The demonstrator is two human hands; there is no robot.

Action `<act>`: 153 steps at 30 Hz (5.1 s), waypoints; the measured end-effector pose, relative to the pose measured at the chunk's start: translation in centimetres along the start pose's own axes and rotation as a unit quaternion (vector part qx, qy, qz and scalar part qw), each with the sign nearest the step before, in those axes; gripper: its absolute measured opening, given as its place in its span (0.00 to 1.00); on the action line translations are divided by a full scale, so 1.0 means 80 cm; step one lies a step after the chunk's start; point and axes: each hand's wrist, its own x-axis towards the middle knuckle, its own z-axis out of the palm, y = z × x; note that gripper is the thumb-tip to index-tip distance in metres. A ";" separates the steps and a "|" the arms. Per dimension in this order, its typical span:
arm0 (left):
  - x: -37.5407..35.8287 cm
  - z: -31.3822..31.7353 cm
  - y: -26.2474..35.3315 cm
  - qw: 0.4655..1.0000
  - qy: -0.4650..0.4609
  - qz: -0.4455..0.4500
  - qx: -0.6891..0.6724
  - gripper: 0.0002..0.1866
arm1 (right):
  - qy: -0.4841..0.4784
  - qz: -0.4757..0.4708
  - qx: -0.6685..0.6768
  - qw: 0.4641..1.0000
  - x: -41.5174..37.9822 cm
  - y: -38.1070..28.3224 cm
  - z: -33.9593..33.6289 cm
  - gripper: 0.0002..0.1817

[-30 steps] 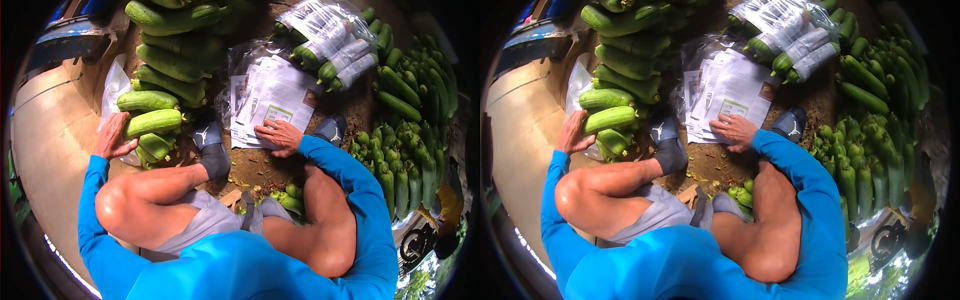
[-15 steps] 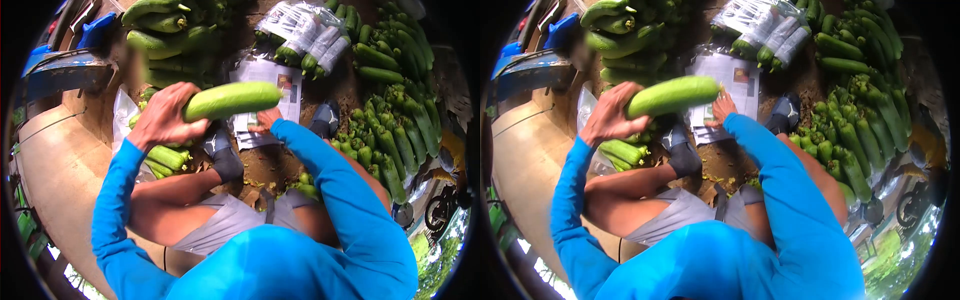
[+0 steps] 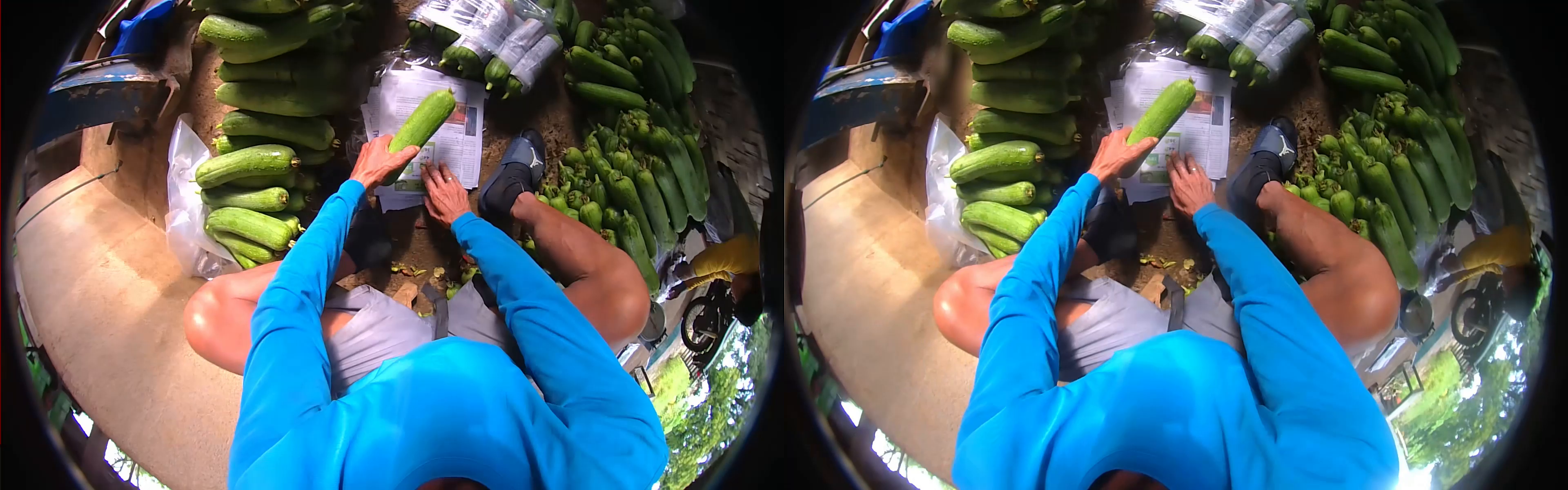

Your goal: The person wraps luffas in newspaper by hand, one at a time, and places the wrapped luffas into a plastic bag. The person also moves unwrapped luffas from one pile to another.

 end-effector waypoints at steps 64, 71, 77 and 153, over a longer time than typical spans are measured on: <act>0.036 -0.007 -0.007 0.976 -0.067 0.141 0.149 0.31 | -0.182 -0.109 0.055 0.976 0.063 0.025 -0.094 0.26; 0.040 0.029 -0.042 0.956 -0.085 0.236 0.154 0.28 | -0.098 -0.116 0.085 0.985 0.042 0.019 -0.071 0.26; 0.035 0.032 -0.043 0.947 -0.074 0.268 0.164 0.27 | -0.066 -0.132 0.062 0.987 0.043 0.026 -0.083 0.18; 0.050 -0.055 0.084 0.856 0.187 0.385 0.290 0.50 | -0.358 0.157 0.878 0.277 0.159 0.131 -0.166 0.36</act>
